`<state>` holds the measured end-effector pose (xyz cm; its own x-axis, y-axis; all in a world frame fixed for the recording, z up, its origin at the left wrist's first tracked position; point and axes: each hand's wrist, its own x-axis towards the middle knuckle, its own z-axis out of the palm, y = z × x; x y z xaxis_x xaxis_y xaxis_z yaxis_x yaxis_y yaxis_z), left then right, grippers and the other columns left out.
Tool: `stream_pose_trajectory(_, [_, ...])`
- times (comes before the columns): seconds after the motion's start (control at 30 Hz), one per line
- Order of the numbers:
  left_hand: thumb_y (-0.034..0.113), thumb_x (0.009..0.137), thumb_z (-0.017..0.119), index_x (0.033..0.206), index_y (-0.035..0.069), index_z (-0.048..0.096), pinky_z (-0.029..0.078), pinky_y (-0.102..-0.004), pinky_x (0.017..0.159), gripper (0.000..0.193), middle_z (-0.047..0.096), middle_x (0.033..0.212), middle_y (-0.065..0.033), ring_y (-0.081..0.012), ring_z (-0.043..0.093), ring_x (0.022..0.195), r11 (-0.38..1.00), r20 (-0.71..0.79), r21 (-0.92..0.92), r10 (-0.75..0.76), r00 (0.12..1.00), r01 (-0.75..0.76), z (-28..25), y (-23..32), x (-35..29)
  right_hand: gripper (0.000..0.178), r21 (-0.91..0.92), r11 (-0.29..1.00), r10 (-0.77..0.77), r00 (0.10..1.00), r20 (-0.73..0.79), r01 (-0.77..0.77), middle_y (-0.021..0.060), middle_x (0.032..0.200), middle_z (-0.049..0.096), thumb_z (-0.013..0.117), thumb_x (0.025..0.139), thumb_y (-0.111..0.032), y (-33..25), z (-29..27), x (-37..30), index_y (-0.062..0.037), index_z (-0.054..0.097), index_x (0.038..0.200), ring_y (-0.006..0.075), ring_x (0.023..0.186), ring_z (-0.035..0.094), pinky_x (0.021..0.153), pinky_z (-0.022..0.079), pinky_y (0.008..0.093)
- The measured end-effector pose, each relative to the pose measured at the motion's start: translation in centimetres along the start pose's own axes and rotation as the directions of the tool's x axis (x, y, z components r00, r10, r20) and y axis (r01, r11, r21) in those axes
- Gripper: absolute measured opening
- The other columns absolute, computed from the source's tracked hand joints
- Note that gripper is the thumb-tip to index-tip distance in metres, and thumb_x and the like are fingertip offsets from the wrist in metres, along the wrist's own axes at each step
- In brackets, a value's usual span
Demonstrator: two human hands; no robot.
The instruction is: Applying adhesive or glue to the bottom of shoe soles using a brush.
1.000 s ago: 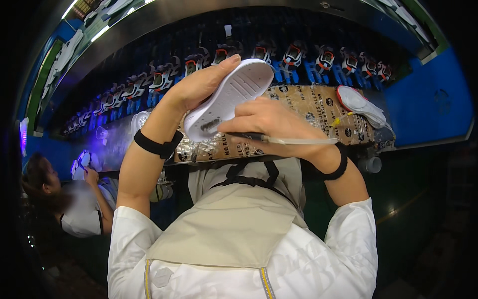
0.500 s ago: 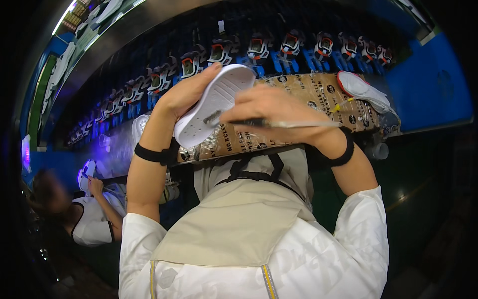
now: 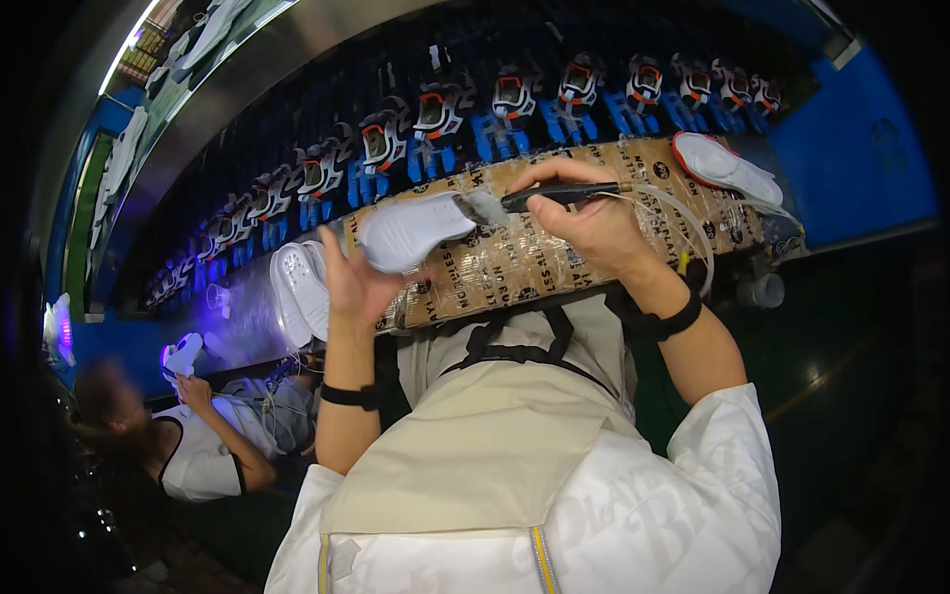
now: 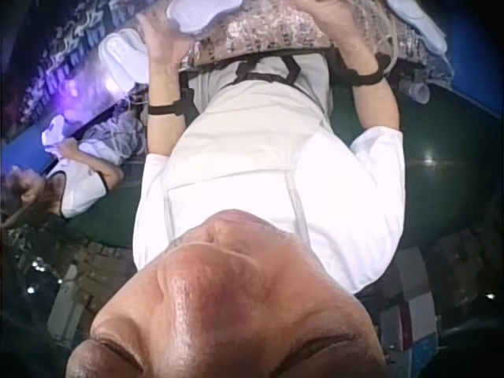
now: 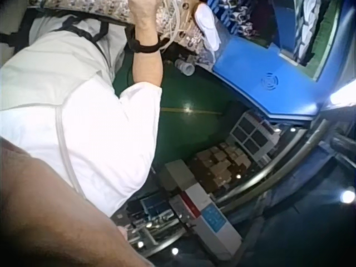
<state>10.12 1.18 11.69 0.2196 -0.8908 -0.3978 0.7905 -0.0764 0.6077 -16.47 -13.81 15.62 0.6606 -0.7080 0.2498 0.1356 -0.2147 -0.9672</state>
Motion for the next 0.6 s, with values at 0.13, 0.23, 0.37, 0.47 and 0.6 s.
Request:
stream_pose_trajectory(0.13, [0.078, 0.099, 0.010, 0.160, 0.009, 0.030, 0.053, -0.0643, 0.096, 0.095, 0.051, 0.146, -0.0298, -0.0459, 0.057, 0.130, 0.968, 0.316, -0.075, -0.205, 0.926, 0.239, -4.3, -3.8, -1.1, 0.018, 0.090, 0.970, 0.233, 0.970, -0.063, -0.227, 0.0030, 0.100, 0.069, 0.065, 0.091, -0.006, 2.2, 0.6, -1.1, 0.0010, 0.070, 0.107, 0.0097, 0.091, 0.060, 0.085, 0.048, 0.0257])
stream_pose_trajectory(0.23, [0.073, 0.102, 0.018, 0.156, 0.010, 0.038, 0.056, -0.0613, 0.092, 0.086, 0.055, 0.141, -0.0289, -0.0442, 0.060, 0.125, 0.907, 0.436, -0.129, -0.311, 0.845, 0.400, -5.6, -7.4, 0.5, 0.014, 0.104, 0.966, 0.246, 0.963, -0.106, -0.235, -0.0041, 0.084, 0.063, 0.069, 0.090, -0.008, 3.7, 2.3, -1.4, -0.0022, 0.073, 0.102, 0.0036, 0.075, 0.051, 0.068, 0.042, 0.0212])
stream_pose_trajectory(0.37, [0.053, 0.105, 0.030, 0.144, 0.006, 0.051, 0.056, -0.0604, 0.092, 0.065, 0.063, 0.127, -0.0252, -0.0414, 0.066, 0.113, 0.911, 0.301, -0.237, -0.261, 0.917, 0.338, -1.9, -7.9, 1.1, 0.018, -0.150, 0.936, 0.290, 0.940, -0.180, -0.318, 0.0018, 0.083, 0.069, 0.070, 0.089, -0.017, 4.0, 4.3, -0.3, -0.0051, 0.073, 0.102, 0.0078, 0.077, 0.061, 0.070, 0.049, 0.0267])
stream_pose_trajectory(0.47, [0.038, 0.103, 0.032, 0.142, 0.000, 0.051, 0.054, -0.0569, 0.099, 0.057, 0.064, 0.128, -0.0236, -0.0388, 0.065, 0.116, 0.954, 0.310, -0.195, -0.159, 0.937, 0.226, 0.2, -7.9, 1.0, 0.018, -0.164, 0.973, 0.118, 0.961, -0.250, -0.162, 0.0094, 0.086, 0.072, 0.070, 0.089, -0.018, 4.0, 6.1, 0.3, -0.0054, 0.072, 0.101, 0.0155, 0.080, 0.068, 0.073, 0.052, 0.0306])
stream_pose_trajectory(0.6, [0.039, 0.100, 0.036, 0.143, 0.003, 0.053, 0.050, -0.0504, 0.107, 0.058, 0.062, 0.133, -0.0216, -0.0349, 0.063, 0.121, 0.952, 0.129, -0.300, -0.031, 0.991, 0.069, 1.1, -8.4, 1.9, 0.018, -0.374, 0.921, -0.145, 0.986, -0.077, 0.107, 0.0164, 0.088, 0.072, 0.070, 0.087, -0.015, 2.0, 7.3, -0.6, -0.0034, 0.072, 0.101, 0.0293, 0.079, 0.072, 0.073, 0.055, 0.0378])
